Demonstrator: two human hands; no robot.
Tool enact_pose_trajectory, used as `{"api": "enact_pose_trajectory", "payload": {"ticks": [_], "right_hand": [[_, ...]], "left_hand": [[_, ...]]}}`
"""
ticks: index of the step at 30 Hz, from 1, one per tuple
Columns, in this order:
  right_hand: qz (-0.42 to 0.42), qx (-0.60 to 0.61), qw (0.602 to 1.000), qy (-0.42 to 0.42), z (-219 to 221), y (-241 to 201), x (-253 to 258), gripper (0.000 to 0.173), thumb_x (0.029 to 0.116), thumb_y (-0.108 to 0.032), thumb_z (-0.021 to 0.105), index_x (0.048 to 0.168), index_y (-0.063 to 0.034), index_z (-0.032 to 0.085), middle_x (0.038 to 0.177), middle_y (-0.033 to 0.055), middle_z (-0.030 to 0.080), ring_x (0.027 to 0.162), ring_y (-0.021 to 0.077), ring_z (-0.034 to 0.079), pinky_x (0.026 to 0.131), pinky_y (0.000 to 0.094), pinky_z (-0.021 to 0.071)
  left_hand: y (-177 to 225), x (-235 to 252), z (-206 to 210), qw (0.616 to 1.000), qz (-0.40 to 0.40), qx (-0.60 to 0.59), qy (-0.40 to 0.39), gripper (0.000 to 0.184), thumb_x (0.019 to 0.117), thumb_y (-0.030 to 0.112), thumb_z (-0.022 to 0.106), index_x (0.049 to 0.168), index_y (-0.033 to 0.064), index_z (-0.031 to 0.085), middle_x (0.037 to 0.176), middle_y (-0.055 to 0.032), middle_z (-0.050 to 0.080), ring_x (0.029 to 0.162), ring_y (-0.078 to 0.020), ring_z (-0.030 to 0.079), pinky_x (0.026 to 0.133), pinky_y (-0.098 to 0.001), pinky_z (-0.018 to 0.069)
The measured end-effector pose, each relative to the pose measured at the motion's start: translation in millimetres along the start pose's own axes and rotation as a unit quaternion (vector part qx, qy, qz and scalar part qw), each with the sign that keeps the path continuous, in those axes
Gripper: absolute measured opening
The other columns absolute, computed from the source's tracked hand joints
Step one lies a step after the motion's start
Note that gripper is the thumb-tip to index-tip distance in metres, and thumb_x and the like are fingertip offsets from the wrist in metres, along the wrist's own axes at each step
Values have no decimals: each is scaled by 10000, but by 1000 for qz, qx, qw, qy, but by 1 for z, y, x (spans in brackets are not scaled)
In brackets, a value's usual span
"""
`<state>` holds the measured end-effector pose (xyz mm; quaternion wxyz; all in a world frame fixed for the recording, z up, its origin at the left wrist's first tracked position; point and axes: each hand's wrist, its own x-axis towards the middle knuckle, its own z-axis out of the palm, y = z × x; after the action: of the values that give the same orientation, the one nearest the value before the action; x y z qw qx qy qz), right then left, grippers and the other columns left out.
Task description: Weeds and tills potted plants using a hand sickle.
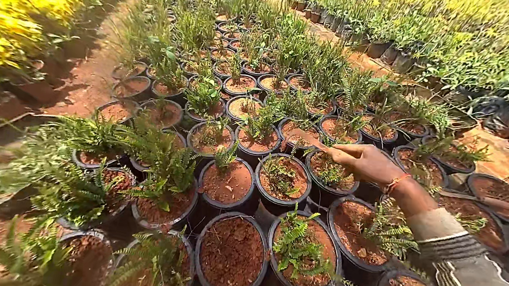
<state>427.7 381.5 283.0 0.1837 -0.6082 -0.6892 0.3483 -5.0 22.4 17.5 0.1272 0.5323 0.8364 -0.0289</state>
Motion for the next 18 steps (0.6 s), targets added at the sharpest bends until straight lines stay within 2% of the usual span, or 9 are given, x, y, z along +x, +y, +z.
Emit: {"api": "enact_pose_trajectory", "payload": {"ticks": [2, 4, 6, 8, 10, 11, 12, 14, 18], "right_hand": [[-102, -71, 992, -32, -16, -21, -13, 356, 1007, -209, 688, 1357, -148, 683, 1083, 105, 751, 793, 200, 720, 736, 429, 612], [-207, -161, 964, -46, -21, -38, -29, 398, 973, -274, 717, 1366, -215, 691, 1163, 27, 761, 966, 141, 733, 892, 437, 595], [-317, -248, 914, -41, -10, -46, -43, 408, 972, -343, 667, 1371, -261, 689, 1207, -50, 757, 1041, 111, 729, 924, 454, 597], [-382, -328, 863, -38, 10, -45, -50, 415, 958, -342, 666, 1369, -288, 690, 1233, -64, 746, 1036, 157, 736, 858, 504, 610], [-398, -386, 831, -40, 29, -40, -51, 442, 893, -281, 733, 1334, -309, 709, 1160, -33, 757, 878, 202, 750, 685, 496, 609], [-386, -410, 825, -50, 35, -38, -51, 454, 885, -268, 746, 1334, -318, 706, 1136, -22, 757, 826, 215, 741, 641, 488, 594], [-375, -425, 822, -58, 37, -36, -51, 459, 884, -259, 746, 1337, -321, 704, 1135, -14, 759, 806, 224, 737, 627, 486, 586], [-358, -439, 822, -66, 33, -32, -50, 460, 893, -261, 736, 1346, -331, 696, 1156, -28, 756, 821, 216, 737, 641, 480, 588], [-332, -454, 824, -66, 34, -32, -52, 451, 914, -294, 726, 1360, -352, 687, 1168, -30, 755, 855, 209, 740, 667, 477, 593]], "left_hand": [[0, 1, 5, 1000, -4, -6, -6, 512, 993, 342, 451, 1350, 35, 654, 1469, -203, 584, 1402, -427, 505, 1158, -567, 387], [3, 1, 2, 999, -17, -19, -29, 520, 1012, 367, 437, 1364, 45, 643, 1488, -203, 564, 1423, -414, 482, 1188, -547, 366], [8, -6, -6, 998, -5, -56, 4, 489, 991, 318, 492, 1314, -5, 665, 1438, -282, 574, 1387, -475, 499, 1165, -580, 378], [14, -7, -18, 998, -7, -58, -18, 480, 987, 295, 515, 1333, -8, 652, 1454, -281, 562, 1398, -481, 484, 1174, -583, 366], [18, -1, -29, 994, -25, -38, -95, 501, 1023, 324, 464, 1411, 39, 602, 1537, -213, 508, 1457, -432, 428, 1208, -558, 316], [14, 1, -21, 996, -20, -36, -85, 498, 1015, 334, 457, 1390, 50, 621, 1527, -198, 526, 1451, -424, 440, 1205, -559, 322], [11, 2, -12, 997, -14, -38, -59, 489, 1007, 341, 458, 1353, 55, 650, 1497, -199, 557, 1432, -425, 465, 1192, -562, 344], [8, -3, -3, 998, 3, -61, 2, 461, 986, 320, 503, 1280, 16, 687, 1421, -255, 598, 1386, -464, 503, 1164, -578, 382], [10, -7, -3, 997, 6, -72, 28, 442, 971, 298, 531, 1250, 2, 703, 1389, -280, 612, 1362, -479, 523, 1142, -587, 406]]}}
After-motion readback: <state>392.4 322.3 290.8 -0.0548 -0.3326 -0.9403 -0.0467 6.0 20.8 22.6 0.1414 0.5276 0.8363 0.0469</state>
